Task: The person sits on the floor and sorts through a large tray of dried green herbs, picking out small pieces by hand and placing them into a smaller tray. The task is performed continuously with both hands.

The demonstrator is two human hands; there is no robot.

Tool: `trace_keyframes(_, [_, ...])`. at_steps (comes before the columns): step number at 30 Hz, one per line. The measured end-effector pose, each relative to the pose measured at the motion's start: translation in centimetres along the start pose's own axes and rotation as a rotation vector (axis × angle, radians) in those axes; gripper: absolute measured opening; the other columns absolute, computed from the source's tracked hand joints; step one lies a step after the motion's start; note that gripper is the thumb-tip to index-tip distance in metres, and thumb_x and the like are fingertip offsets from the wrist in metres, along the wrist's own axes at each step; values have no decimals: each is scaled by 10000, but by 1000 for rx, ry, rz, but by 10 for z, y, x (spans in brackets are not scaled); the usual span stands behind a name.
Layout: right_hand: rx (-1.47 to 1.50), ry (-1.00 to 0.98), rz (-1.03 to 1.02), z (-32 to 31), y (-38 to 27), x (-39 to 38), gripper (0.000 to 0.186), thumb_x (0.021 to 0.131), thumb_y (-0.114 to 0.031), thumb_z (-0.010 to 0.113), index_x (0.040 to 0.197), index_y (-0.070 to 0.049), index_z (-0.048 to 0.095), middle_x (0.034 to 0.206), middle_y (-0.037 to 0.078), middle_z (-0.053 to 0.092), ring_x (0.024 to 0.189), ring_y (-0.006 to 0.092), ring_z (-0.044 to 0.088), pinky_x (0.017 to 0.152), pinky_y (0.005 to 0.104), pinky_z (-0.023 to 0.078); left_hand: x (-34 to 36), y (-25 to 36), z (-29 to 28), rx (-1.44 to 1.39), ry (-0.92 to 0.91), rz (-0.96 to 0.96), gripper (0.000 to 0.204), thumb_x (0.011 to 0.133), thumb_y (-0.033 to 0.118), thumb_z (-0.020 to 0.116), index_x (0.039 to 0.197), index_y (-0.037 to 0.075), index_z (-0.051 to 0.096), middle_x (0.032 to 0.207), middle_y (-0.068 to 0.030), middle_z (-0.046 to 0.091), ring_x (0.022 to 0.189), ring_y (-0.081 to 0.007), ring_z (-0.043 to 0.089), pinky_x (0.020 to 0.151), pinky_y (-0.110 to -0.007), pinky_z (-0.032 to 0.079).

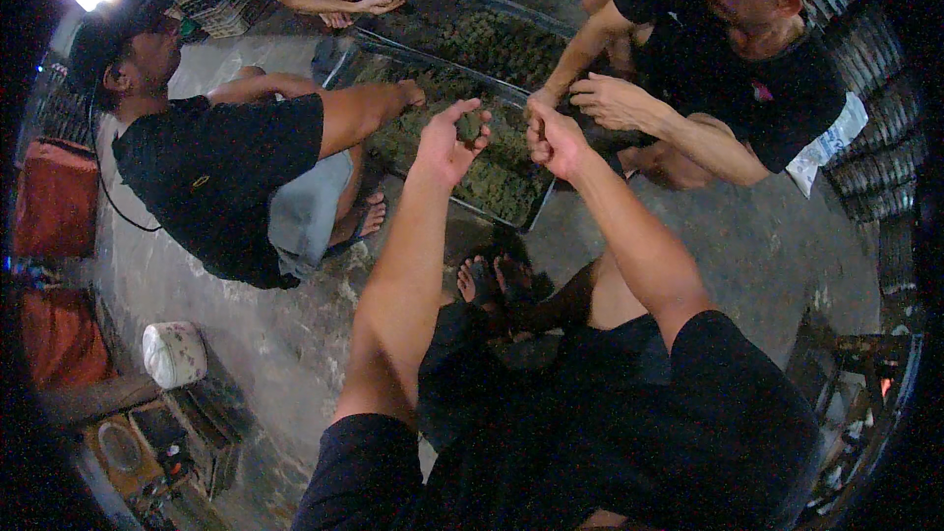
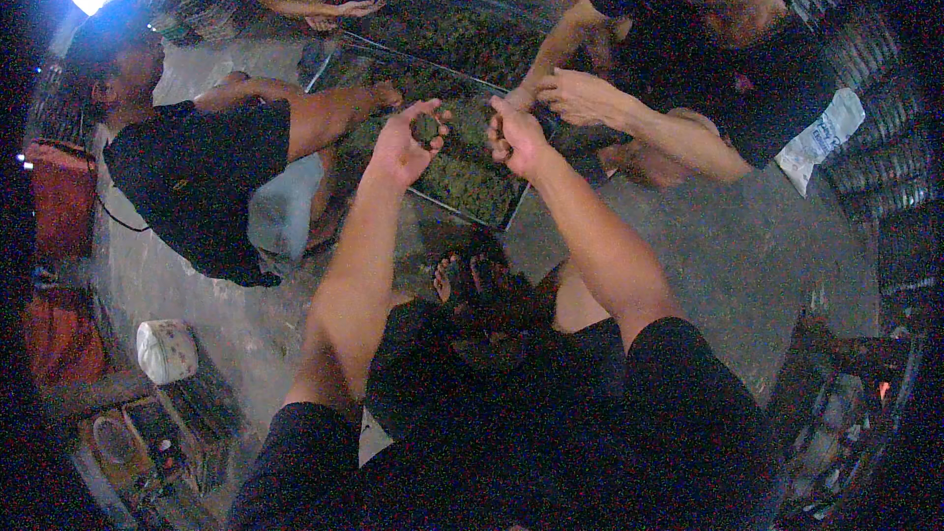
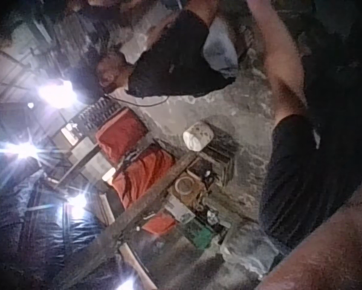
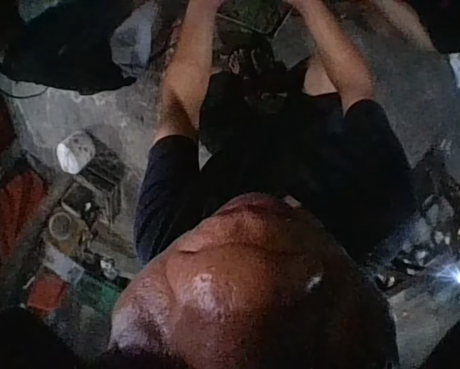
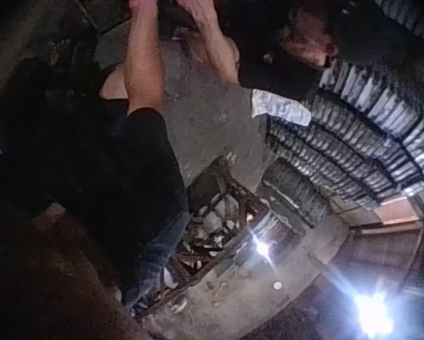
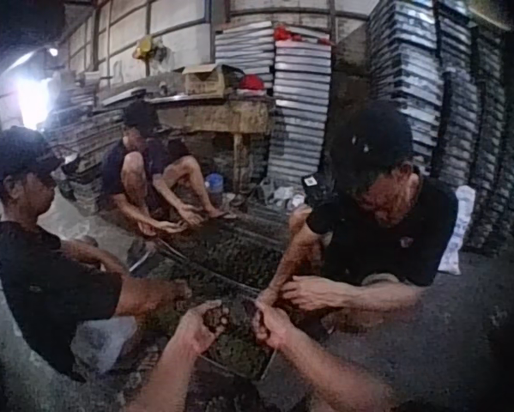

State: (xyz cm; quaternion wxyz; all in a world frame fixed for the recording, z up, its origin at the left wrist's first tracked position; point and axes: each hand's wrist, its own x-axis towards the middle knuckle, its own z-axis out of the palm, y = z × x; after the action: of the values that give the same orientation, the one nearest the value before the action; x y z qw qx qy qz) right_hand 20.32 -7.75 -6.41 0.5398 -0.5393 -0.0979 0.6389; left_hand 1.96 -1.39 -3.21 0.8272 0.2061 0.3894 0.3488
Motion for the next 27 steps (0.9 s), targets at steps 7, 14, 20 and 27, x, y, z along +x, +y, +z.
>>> trace_keyframes(7, [41,-24,58,-6,5,3,251,901,-377,560,817,-141,545,633,10,505,429,101,368,368,243,239,-9,9,-3,-136,-17,-73,400,929,461,481,854,70,523,734,-84,570,594,-190,492,517,-268,390])
trace_keyframes(14, [-310,-19,130,14,40,-1,228,910,-345,550,830,-131,556,576,13,481,364,129,337,344,288,243,5,4,-22,-46,9,-57,433,883,516,525,730,123,426,638,-44,485,544,-163,458,456,-274,333])
trace_keyframes(20, [248,-270,-112,13,10,17,216,916,-246,517,979,-41,533,850,121,607,787,280,635,655,384,558,3,6,-19,-59,135,-85,348,888,401,554,829,72,456,734,-80,521,589,-190,506,492,-324,425])
trace_keyframes(27, [-106,-215,-362,19,-30,-20,295,890,-193,544,1114,0,550,1049,172,630,944,291,645,811,382,532,11,-4,-33,-45,45,-22,265,860,95,522,1084,-37,475,957,-158,534,765,-266,553,662,-397,521])
